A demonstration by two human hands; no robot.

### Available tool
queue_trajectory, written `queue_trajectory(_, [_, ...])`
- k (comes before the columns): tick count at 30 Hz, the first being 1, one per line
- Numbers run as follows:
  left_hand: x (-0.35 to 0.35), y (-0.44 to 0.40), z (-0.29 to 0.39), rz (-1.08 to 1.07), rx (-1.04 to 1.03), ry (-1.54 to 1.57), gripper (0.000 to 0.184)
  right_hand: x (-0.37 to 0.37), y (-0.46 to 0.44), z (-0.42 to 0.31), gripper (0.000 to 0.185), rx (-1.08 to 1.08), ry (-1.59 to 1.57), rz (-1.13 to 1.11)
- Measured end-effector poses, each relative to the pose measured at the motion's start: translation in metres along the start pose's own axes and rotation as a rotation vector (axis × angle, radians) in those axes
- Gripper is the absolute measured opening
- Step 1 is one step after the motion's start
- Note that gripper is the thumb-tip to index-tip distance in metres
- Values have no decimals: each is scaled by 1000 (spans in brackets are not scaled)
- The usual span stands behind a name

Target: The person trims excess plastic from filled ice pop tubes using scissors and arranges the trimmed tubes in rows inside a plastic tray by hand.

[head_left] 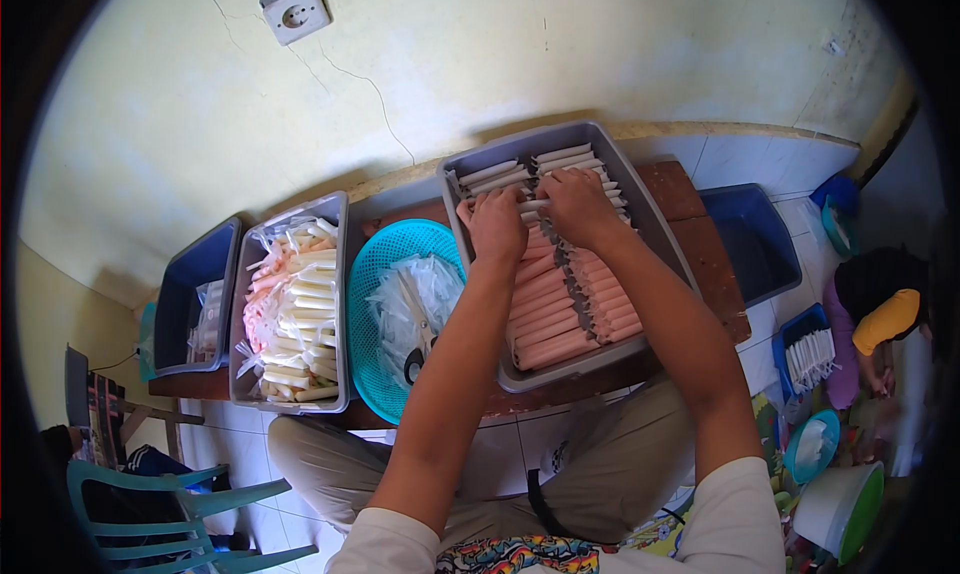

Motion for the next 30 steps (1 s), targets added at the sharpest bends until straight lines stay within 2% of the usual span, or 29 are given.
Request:
queue_trajectory(7, [16, 2, 10, 116, -192, 117, 25, 28, 23, 2, 18, -105, -181, 108])
queue_trajectory(12, [24, -3, 17, 80, -392, 564, 32, 52, 48, -7, 18, -107, -225, 182])
queue_trajectory(13, [26, -1, 19, 86, -393, 574, 32, 56, 54, -10, 18, -104, -244, 213])
queue_trajectory(16, [38, 8, 21, 31, -342, 652, 39, 64, 68, -21, 20, -65, -268, 247])
queue_trajectory(18, [47, 14, 26, -58, -258, 900, 41, 67, 74, -29, 20, -91, -307, 257])
queue_trajectory(19, [52, 16, 24, -52, -262, 896, 41, 67, 78, -34, 21, -133, -344, 266])
queue_trajectory(21, [57, 18, 23, -202, -138, 1144, 41, 68, 82, -47, 22, -160, -418, 243])
queue_trajectory(22, [58, 20, 23, -198, -148, 1147, 41, 69, 83, -53, 23, -194, -493, 211])
queue_trajectory(24, [64, 26, 17, -218, -34, 1368, 37, 65, 81, -60, 24, -172, -558, 187])
queue_trajectory(26, [72, 32, 7, -194, 14, 1357, 36, 55, 79, -69, 25, -146, -636, 152])
queue_trajectory(28, [76, 40, -1, -160, 70, 1347, 35, 47, 74, -80, 26, -257, -722, 57])
queue_trajectory(30, [85, 48, -8, -39, 207, 1337, 33, 40, 68, -93, 27, -235, -779, 38])
Point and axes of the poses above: each hand's wrist, its own y-axis away from the middle knuckle, its own x-axis out of the back of the hand, z = x × y, the point moved 1 cm from there along -y, towards the middle knuckle, and after that the axes turned 10 degrees about -y, right-handed, at the moved point
